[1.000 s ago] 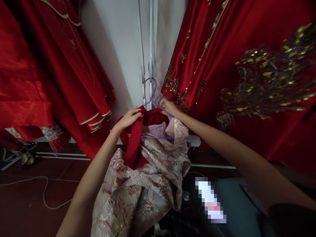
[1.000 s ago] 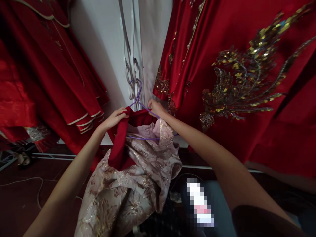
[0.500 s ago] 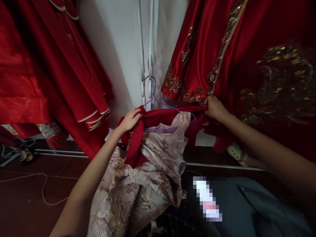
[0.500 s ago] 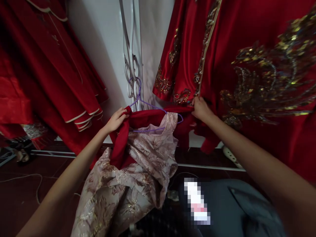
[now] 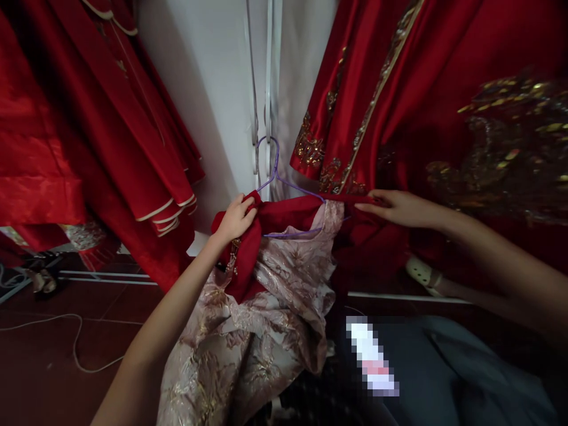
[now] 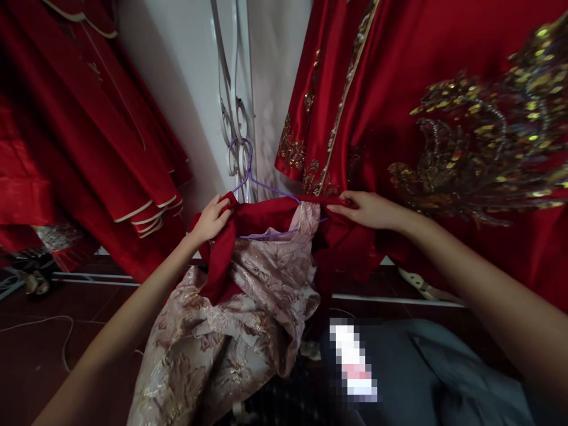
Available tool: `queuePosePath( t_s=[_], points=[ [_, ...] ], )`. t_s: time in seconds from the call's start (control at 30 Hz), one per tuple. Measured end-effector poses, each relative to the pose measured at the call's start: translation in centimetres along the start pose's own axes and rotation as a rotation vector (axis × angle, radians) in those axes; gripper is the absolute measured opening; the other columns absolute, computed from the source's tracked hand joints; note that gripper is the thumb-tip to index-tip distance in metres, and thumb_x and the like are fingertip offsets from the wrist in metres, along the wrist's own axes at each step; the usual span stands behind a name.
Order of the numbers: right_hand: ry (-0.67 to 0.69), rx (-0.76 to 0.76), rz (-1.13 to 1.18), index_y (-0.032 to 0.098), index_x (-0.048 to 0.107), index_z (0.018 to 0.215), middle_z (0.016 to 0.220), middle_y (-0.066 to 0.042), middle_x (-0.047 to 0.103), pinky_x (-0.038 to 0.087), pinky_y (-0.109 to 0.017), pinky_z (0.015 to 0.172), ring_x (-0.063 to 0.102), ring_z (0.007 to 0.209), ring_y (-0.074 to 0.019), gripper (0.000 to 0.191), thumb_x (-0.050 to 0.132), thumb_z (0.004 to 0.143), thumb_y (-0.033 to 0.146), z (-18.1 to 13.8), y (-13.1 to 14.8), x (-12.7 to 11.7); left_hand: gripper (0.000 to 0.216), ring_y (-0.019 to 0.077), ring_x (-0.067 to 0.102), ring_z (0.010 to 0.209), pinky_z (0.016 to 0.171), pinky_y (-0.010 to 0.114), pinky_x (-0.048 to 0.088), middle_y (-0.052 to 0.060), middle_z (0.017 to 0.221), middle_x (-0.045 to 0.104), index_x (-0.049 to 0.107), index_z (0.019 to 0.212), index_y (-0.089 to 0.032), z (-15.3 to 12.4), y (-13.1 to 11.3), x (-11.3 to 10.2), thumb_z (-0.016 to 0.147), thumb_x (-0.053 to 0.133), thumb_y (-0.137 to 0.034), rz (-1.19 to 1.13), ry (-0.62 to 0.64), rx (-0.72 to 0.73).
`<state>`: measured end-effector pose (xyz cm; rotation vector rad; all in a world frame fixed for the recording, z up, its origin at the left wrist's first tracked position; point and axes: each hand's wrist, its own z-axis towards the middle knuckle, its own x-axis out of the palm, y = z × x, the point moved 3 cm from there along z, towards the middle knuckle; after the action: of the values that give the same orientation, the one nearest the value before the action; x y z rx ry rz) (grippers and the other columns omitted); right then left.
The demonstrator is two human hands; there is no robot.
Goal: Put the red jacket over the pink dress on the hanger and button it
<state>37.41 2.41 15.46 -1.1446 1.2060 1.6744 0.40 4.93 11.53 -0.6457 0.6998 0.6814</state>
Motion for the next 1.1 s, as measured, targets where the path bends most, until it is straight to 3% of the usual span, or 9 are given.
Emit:
queuePosePath(
  t_s=[0.17,0.33,0.47,0.53,0.73,0.83,0.97,1.03,1.1],
  points=[
    [-0.192,0.150,-0.080,0.018,0.047,0.097,0.086,-0.014,0.064,0.037,-0.028,0.063,0.059,0.073,-0.0212,0.023,0.042,0.090,0.039,1.0,0.5,0.8,0.018,0.0178,0.050,0.079,0.075,0.029,0.039,0.004,0.081,0.045,0.050,0.077,-0.020,-0.2,-2.6,1.3,0.089,0.038,-0.027,-0.036,-0.042,-0.049],
    [-0.320,0.189,-0.198,0.017,0.052,0.098,0.082,-0.015,0.065,0.036,-0.030,0.064,0.061,0.074,-0.0247,0.032,0.027,0.093,0.038,0.1,9.1,5.3,0.021,0.0209,0.050,0.084,0.075,0.031,0.040,0.006,0.084,0.046,0.054,0.084,-0.020,-0.4,-4.9,2.1,0.090,0.037,-0.030,0.056,-0.064,-0.079],
    [-0.274,-0.188,-0.130,0.021,0.052,0.091,0.080,-0.012,0.065,0.036,-0.034,0.072,0.059,0.073,-0.0239,0.030,0.025,0.093,0.033,-3.0,17.6,10.3,0.018,0.0221,0.049,0.085,0.080,0.034,0.040,0.006,0.083,0.045,0.054,0.083,-0.019,-0.5,-4.2,0.9,0.088,0.039,-0.027,0.102,-0.068,-0.058],
    [-0.272,-0.318,-0.070,0.023,0.051,0.087,0.080,-0.010,0.064,0.037,-0.035,0.074,0.058,0.077,-0.0246,0.028,0.026,0.093,0.033,-4.6,19.2,10.9,0.018,0.0206,0.049,0.084,0.080,0.032,0.041,0.005,0.082,0.044,0.053,0.080,-0.019,-0.5,-3.7,0.2,0.088,0.039,-0.027,0.064,-0.056,-0.041],
    [-0.298,-0.188,0.207,0.024,0.039,0.081,0.072,-0.004,0.058,0.039,-0.030,0.061,0.056,0.066,-0.0213,0.007,0.042,0.082,0.031,-5.8,15.2,8.3,0.013,0.0254,0.041,0.110,0.095,0.040,0.033,0.012,0.112,0.041,0.054,0.089,-0.018,-2.2,-5.6,0.3,0.085,0.048,-0.029,0.044,-0.278,-0.114],
    [-0.237,-0.108,0.320,0.025,0.036,0.093,0.066,0.000,0.055,0.039,-0.029,0.057,0.056,0.058,-0.0206,0.016,0.042,0.078,0.029,-5.2,13.4,8.7,0.020,0.0289,0.038,0.113,0.095,0.047,0.031,0.016,0.121,0.038,0.053,0.098,-0.017,-3.6,-7.8,1.6,0.088,0.043,-0.032,0.090,-0.386,-0.225],
    [-0.282,0.028,0.419,0.025,0.034,0.103,0.079,-0.002,0.060,0.043,-0.028,0.063,0.060,0.069,-0.0200,0.022,0.031,0.081,0.026,-4.7,13.7,10.4,0.017,0.0243,0.049,0.096,0.085,0.039,0.040,0.012,0.105,0.050,0.054,0.099,-0.019,-4.3,-11.0,3.7,0.088,0.041,-0.023,0.127,-0.071,-0.101],
    [-0.259,-0.001,0.432,0.025,0.036,0.099,0.083,-0.002,0.061,0.044,-0.026,0.068,0.060,0.074,-0.0182,0.020,0.029,0.081,0.023,-4.8,14.8,11.3,0.020,0.0226,0.053,0.089,0.079,0.035,0.042,0.012,0.100,0.053,0.055,0.098,-0.018,-4.5,-11.9,3.9,0.086,0.040,-0.014,0.187,0.125,-0.032],
    [-0.221,-0.074,0.463,0.026,0.037,0.096,0.084,0.000,0.060,0.044,-0.025,0.070,0.059,0.074,-0.0165,0.018,0.031,0.080,0.022,-4.9,15.9,11.9,0.025,0.0226,0.055,0.086,0.076,0.034,0.043,0.013,0.099,0.054,0.054,0.101,-0.016,-4.7,-12.0,3.1,0.084,0.039,-0.009,0.230,0.173,-0.051]
  ],
)
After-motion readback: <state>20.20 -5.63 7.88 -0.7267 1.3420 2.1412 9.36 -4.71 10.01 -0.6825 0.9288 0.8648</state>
